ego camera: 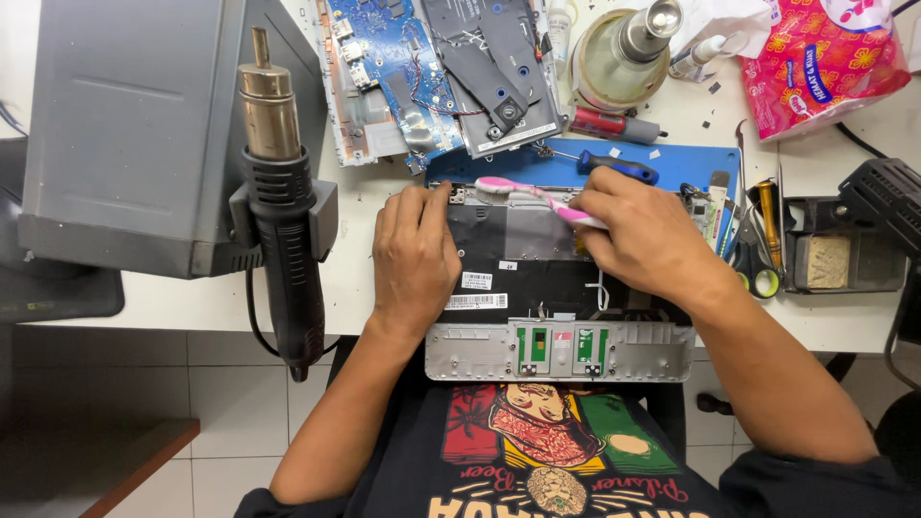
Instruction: The person cleans the interior of a disassembled electronic device using a toothbrush and a small tube of cleaning solution. They scrub various internal components and surfaces, then apply the solution to specific areas and continue scrubbing.
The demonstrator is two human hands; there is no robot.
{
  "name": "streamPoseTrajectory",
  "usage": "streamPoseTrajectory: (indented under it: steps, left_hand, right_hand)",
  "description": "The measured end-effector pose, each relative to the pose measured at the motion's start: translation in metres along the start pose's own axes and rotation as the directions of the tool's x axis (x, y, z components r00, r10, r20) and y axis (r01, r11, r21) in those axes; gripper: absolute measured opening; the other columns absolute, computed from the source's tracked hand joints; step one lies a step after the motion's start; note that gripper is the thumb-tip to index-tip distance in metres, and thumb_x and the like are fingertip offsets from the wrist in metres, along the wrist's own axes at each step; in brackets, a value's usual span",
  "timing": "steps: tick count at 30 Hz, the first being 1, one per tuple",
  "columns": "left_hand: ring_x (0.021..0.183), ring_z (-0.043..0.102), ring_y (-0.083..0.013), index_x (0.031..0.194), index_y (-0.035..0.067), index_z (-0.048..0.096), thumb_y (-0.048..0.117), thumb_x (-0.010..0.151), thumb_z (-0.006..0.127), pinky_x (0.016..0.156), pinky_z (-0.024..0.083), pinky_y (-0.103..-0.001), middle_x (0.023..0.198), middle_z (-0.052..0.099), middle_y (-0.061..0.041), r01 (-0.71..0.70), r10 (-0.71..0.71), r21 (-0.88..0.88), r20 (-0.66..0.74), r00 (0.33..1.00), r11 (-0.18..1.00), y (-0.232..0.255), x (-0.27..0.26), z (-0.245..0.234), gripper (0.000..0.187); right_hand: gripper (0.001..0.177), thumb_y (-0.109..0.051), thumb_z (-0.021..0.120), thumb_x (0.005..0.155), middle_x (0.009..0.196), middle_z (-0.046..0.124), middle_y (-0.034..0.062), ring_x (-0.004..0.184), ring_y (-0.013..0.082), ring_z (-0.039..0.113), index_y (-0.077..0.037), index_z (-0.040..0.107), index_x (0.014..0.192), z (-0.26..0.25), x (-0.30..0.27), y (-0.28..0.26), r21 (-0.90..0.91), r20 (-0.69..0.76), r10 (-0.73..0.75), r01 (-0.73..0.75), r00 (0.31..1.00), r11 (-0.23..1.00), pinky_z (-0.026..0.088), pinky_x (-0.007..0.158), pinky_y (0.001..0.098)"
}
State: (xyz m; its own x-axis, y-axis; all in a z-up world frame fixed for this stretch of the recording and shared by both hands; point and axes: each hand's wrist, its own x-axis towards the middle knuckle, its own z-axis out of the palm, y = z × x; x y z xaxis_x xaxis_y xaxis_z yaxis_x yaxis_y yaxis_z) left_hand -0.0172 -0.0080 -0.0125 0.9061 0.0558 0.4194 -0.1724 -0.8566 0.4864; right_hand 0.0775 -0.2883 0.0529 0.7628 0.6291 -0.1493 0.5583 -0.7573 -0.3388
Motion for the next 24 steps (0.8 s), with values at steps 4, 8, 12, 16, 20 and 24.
streamPoseTrajectory:
  steps: [4, 8, 12, 16, 20, 24]
  left_hand:
    - [0.103, 0.068, -0.0328, 0.137, -0.004, 0.076, -0.012, 0.104, 0.062, 0.093, 0.056, -0.044, 0.104, 0.062, -0.009, 0.02, -0.02, -0.035, 0.008, 1.0, 0.999, 0.001, 0.0, -0.001, 0.037]
    - [0.103, 0.069, -0.0325, 0.137, -0.004, 0.075, -0.013, 0.103, 0.063, 0.093, 0.056, -0.044, 0.103, 0.063, -0.009, 0.024, -0.024, -0.029, 0.001, 1.0, 0.999, 0.003, 0.002, -0.005, 0.036]
    - [0.102, 0.07, -0.0325, 0.138, -0.004, 0.075, -0.013, 0.103, 0.064, 0.094, 0.057, -0.045, 0.103, 0.064, -0.01, 0.029, -0.029, -0.034, 0.002, 1.0, 0.999, 0.002, 0.001, -0.003, 0.038]
    - [0.101, 0.069, -0.0305, 0.136, -0.003, 0.076, -0.007, 0.109, 0.062, 0.091, 0.057, -0.044, 0.102, 0.062, -0.008, 0.028, -0.028, -0.02, -0.008, 1.0, 0.999, 0.001, 0.001, -0.001, 0.031]
    - [0.102, 0.069, -0.0289, 0.131, 0.0, 0.077, -0.001, 0.108, 0.068, 0.09, 0.056, -0.043, 0.102, 0.061, -0.005, 0.003, -0.003, 0.007, -0.018, 1.0, 1.0, 0.0, 0.001, -0.001, 0.026]
    - [0.102, 0.069, -0.0296, 0.134, -0.001, 0.077, -0.001, 0.104, 0.073, 0.089, 0.056, -0.044, 0.103, 0.061, -0.005, -0.003, 0.003, 0.004, -0.026, 1.0, 1.0, -0.001, 0.0, 0.001, 0.03]
  right_hand:
    - [0.015, -0.017, 0.081, 0.099, 0.103, 0.074, 0.0045, 0.091, 0.0345, 0.079, -0.011, 0.085, 0.112, 0.0, 0.004, -0.014, 0.013, -0.025, -0.053, 0.053, 0.998, 0.999, 0.066, 0.075, 0.0484]
    - [0.009, -0.006, 0.076, 0.102, 0.099, 0.071, 0.004, 0.082, 0.0312, 0.073, -0.011, 0.082, 0.106, -0.002, 0.011, -0.014, 0.252, -0.173, -0.131, 0.172, 0.976, 0.952, 0.061, 0.073, 0.0414]
    - [0.011, -0.002, 0.075, 0.104, 0.099, 0.068, 0.0029, 0.084, 0.0269, 0.07, -0.012, 0.08, 0.106, 0.006, 0.022, -0.02, 0.358, -0.293, -0.113, 0.218, 0.949, 0.908, 0.057, 0.074, 0.0359]
    - [0.007, -0.003, 0.078, 0.105, 0.097, 0.067, 0.0055, 0.082, 0.0279, 0.068, -0.009, 0.079, 0.105, 0.011, 0.03, -0.028, 0.391, -0.335, -0.1, 0.235, 0.937, 0.89, 0.055, 0.072, 0.0387]
    - [0.01, 0.0, 0.071, 0.098, 0.101, 0.074, 0.0109, 0.088, 0.0367, 0.074, -0.009, 0.076, 0.1, 0.005, 0.023, -0.042, 0.447, -0.186, -0.233, 0.293, 0.954, 0.845, 0.06, 0.078, 0.0456]
    - [0.01, 0.0, 0.068, 0.1, 0.101, 0.077, 0.0122, 0.091, 0.0384, 0.077, -0.008, 0.075, 0.102, 0.015, 0.018, -0.044, 0.5, -0.131, -0.256, 0.287, 0.958, 0.817, 0.062, 0.081, 0.0463]
